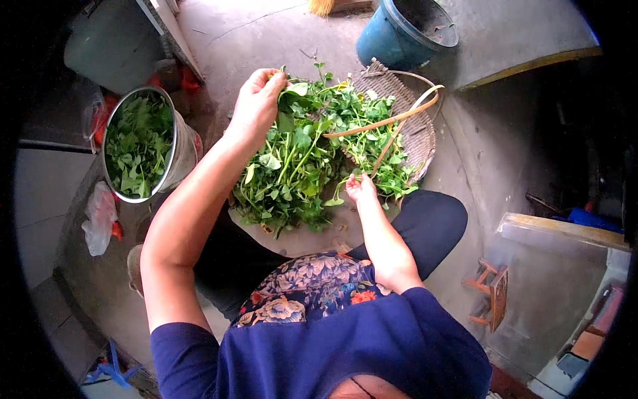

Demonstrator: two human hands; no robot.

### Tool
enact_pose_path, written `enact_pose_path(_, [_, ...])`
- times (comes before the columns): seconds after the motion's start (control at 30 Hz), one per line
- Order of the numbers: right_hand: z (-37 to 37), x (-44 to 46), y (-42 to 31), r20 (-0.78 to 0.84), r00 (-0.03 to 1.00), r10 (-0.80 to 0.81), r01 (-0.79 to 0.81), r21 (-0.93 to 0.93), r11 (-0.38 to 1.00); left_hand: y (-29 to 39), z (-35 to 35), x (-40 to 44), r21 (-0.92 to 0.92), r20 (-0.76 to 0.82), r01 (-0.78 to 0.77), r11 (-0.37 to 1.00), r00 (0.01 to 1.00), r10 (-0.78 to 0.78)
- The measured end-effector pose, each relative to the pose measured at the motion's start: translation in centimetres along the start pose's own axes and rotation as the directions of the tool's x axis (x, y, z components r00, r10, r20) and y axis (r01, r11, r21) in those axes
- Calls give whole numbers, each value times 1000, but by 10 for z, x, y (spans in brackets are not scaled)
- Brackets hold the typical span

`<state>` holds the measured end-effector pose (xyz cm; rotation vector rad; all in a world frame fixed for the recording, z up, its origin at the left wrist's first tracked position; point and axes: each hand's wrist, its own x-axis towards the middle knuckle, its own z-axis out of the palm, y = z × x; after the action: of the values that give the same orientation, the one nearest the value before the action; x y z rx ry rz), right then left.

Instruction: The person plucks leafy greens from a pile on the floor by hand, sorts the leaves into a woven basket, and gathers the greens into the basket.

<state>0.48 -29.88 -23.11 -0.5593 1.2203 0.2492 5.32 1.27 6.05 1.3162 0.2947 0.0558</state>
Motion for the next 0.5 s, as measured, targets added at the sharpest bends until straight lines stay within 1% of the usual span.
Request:
enact_pose_path(0.03, [4, -12, 9, 5, 999, -52, 52, 63, 997, 0, 4, -1, -41, 7, 32, 999, 999, -32])
enact_pose_path(0.07, [5, -26, 13, 4, 994, -108, 107, 131, 986, -2, 5, -1, -45, 24, 49, 998, 999, -48])
enact_pose_path(0.1, [1, -41, 12, 211, 977, 39, -59, 88, 994, -6, 5, 2, -50, 41, 60, 997, 997, -58])
enact_pose_path(0.13, [7, -69, 22, 213, 974, -79, 87, -29, 996, -8, 5, 4, -57, 57, 72, 996, 996, -69])
enact_pose_path(0.17, [17, -107, 30, 257, 944, -205, 248, -147, 958, -8, 6, 3, -78, 95, 114, 990, 990, -106])
enact_pose_path(0.2, [24, -143, 34, 314, 895, -318, 402, -254, 880, -6, 7, -1, -97, 132, 155, 983, 981, -141])
enact_pose_path(0.23, [25, -170, 33, 430, 828, -359, 504, -292, 813, -4, 7, -3, -112, 169, 192, 975, 971, -171])
enact_pose_path(0.27, [25, -189, 32, 545, 745, -383, 605, -311, 733, -10, 8, -4, -137, 170, 164, 977, 976, -140])
enact_pose_path(0.3, [23, -198, 24, 653, 688, -317, 652, -365, 665, -11, 8, -6, -88, 184, 175, 981, 970, -156])
enact_pose_path(0.33, [26, -213, 17, 703, 648, -294, 713, -424, 559, -11, 6, -8, -39, 193, 180, 983, 966, -170])
enact_pose_path(0.37, [27, -219, 11, 758, 576, -306, 796, -434, 422, -15, 3, -8, -16, 221, 162, 987, 963, -155])
enact_pose_path(0.4, [29, -222, 5, 812, 499, -302, 861, -426, 277, -13, 6, -11, 8, 194, 109, 994, 975, -108])
enact_pose_path(0.43, [31, -224, -3, 843, 460, -279, 884, -405, 234, -6, 8, -16, 2, 208, 159, 987, 966, -155])
enact_pose_path(0.47, [35, -227, -9, 885, 375, -277, 924, -332, 191, 1, 7, -20, -2, 219, 210, 978, 954, -204])
enact_pose_path(0.5, [39, -229, -18, 921, 274, -276, 957, -289, -15, 2, 3, -22, 1, 297, 232, 973, 929, -222])
